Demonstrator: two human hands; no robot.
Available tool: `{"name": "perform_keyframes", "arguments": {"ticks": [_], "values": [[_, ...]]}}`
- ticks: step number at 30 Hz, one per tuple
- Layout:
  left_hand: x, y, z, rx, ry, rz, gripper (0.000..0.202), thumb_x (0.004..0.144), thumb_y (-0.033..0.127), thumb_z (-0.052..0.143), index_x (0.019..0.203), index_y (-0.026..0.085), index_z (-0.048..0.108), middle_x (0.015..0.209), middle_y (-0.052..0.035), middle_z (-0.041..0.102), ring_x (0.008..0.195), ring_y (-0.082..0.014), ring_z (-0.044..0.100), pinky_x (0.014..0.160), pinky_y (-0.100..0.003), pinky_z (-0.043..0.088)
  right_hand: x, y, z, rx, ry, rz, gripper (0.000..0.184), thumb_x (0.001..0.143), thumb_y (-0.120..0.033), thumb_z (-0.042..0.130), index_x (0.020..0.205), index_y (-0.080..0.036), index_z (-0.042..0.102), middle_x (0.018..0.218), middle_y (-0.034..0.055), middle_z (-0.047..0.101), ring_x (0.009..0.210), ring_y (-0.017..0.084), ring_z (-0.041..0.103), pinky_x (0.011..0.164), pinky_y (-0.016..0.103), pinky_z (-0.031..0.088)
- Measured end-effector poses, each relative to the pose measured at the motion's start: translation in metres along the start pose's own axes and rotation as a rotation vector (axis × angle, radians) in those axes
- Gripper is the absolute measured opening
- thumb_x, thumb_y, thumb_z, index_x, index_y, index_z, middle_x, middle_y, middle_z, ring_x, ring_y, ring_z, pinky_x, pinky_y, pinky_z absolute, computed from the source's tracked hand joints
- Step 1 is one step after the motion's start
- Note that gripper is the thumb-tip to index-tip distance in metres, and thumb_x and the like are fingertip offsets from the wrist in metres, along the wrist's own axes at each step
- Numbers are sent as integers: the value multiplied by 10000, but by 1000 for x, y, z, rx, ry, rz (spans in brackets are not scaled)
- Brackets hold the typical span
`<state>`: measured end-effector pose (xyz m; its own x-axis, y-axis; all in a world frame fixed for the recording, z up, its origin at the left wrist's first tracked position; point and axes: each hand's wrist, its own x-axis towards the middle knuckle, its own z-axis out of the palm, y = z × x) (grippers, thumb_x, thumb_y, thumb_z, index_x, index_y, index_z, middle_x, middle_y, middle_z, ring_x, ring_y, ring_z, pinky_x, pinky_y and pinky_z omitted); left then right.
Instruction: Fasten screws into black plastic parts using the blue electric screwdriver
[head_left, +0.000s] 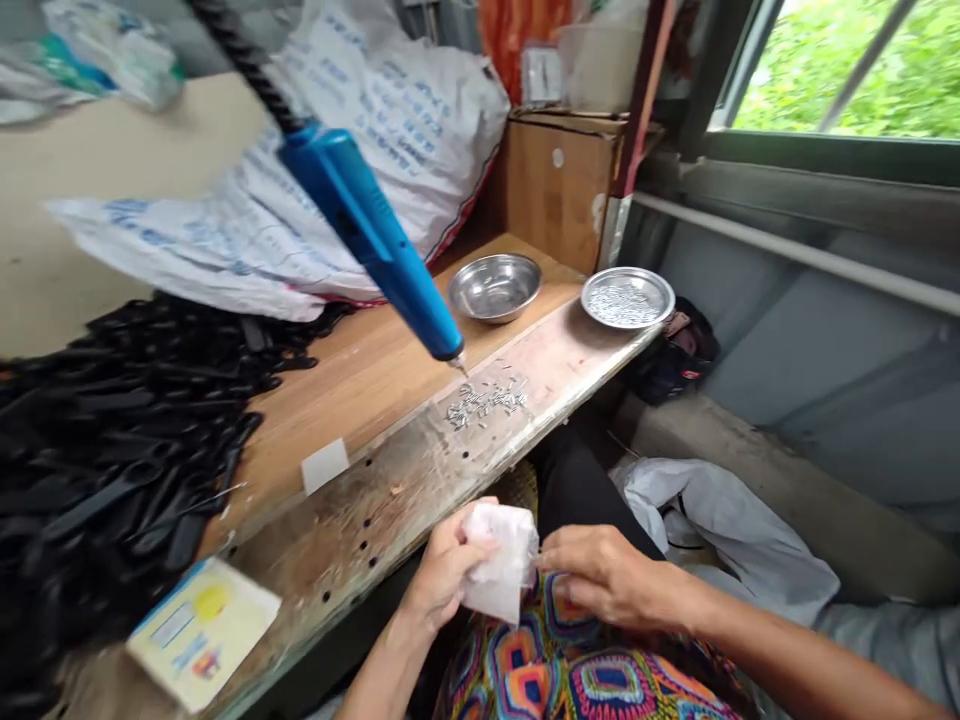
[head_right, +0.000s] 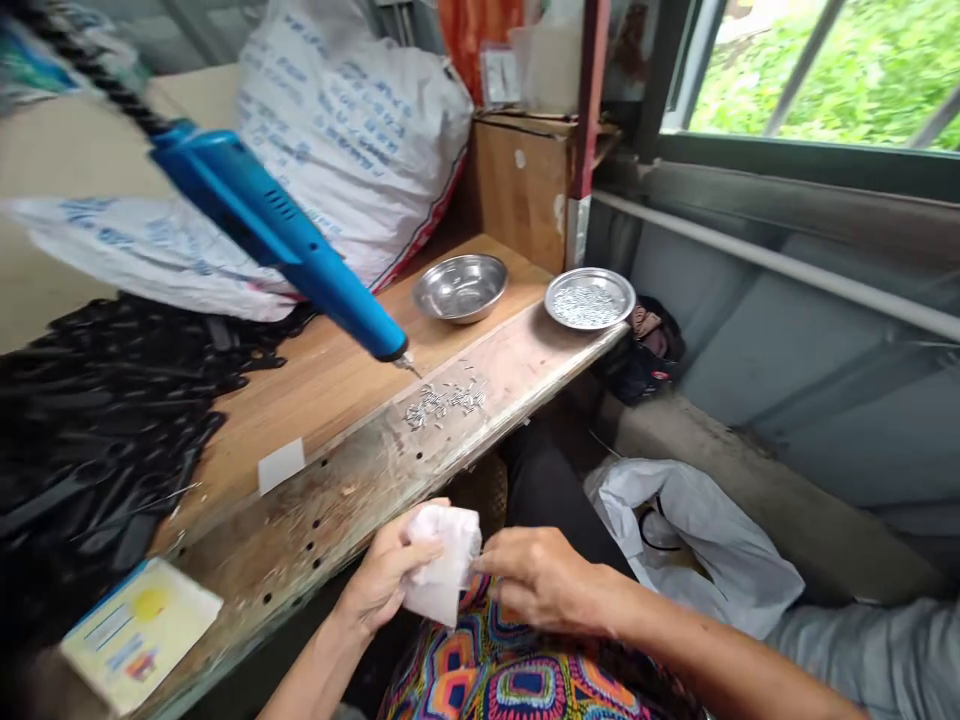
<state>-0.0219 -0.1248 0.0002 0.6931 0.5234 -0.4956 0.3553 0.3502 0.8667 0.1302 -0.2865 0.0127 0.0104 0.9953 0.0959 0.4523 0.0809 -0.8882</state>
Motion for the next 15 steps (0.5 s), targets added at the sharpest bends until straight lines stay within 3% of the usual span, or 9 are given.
{"name": "perform_keyframes", "arguments": {"ticks": [2, 5, 7, 9, 11, 13, 14, 15], "values": [[-1, 8, 6, -137, 55, -28, 604, 547, 217, 711, 1104, 128, 494, 842, -31, 618, 672, -112, 538, 609, -212, 435, -8, 14, -5, 265, 239, 89, 266, 813, -266, 558, 1052, -179, 635, 974, 67, 598, 885, 157, 552, 778, 267, 443], [2, 20, 36, -18, 9, 117, 451, 572, 212, 708, 994, 153, 558, 804, -23, 630, 684, -132, 546, 607, -224, 450, -13, 28, -8, 746, 300, 207, 516, 742, -368, 658, 1219, -215, 533, 964, 41, 602, 835, 155, 562, 720, 272, 461], [8, 29, 63, 183, -43, 222, 341, 642, 232, 666, 963, 150, 587, 784, -26, 626, 664, -132, 540, 602, -232, 459, -14, 31, -13, 826, 333, 233, 341, 741, -376, 643, 1027, -190, 630, 778, 12, 595, 664, 127, 530, 609, 243, 436], [15, 43, 87, 322, -83, 302, 405, 687, 243, 625, 1078, 150, 572, 918, -58, 643, 739, -151, 581, 660, -253, 498, -15, 34, -31, 749, 466, 293, 198, 748, -357, 619, 815, -177, 665, 646, -1, 549, 545, 106, 452, 500, 225, 369], [18, 63, 99, 388, -95, 382, 599, 690, 235, 618, 1268, 180, 474, 1169, -93, 596, 944, -199, 604, 795, -300, 527, -19, 41, -65, 564, 636, 341, 180, 746, -343, 604, 818, -198, 683, 652, 2, 568, 528, 112, 441, 474, 232, 350], [13, 85, 99, 484, -113, 481, 692, 686, 230, 626, 1345, 257, 418, 1288, -62, 539, 1064, -228, 583, 890, -346, 523, -26, 51, -114, 219, 846, 382, 229, 754, -359, 577, 897, -220, 690, 766, 17, 632, 604, 137, 508, 547, 250, 406], [6, 95, 96, 546, -115, 543, 651, 684, 253, 636, 1311, 302, 469, 1251, -31, 571, 1052, -234, 595, 888, -355, 534, -30, 58, -141, -68, 988, 413, 241, 753, -391, 559, 870, -224, 688, 767, 15, 638, 625, 145, 529, 586, 260, 422], [-3, 103, 90, 599, -105, 600, 568, 677, 294, 650, 1234, 342, 547, 1167, -6, 621, 1012, -238, 616, 863, -358, 553, -34, 65, -170, -185, 1087, 431, 236, 740, -389, 551, 843, -217, 676, 778, 23, 629, 679, 158, 540, 650, 278, 423]]}}
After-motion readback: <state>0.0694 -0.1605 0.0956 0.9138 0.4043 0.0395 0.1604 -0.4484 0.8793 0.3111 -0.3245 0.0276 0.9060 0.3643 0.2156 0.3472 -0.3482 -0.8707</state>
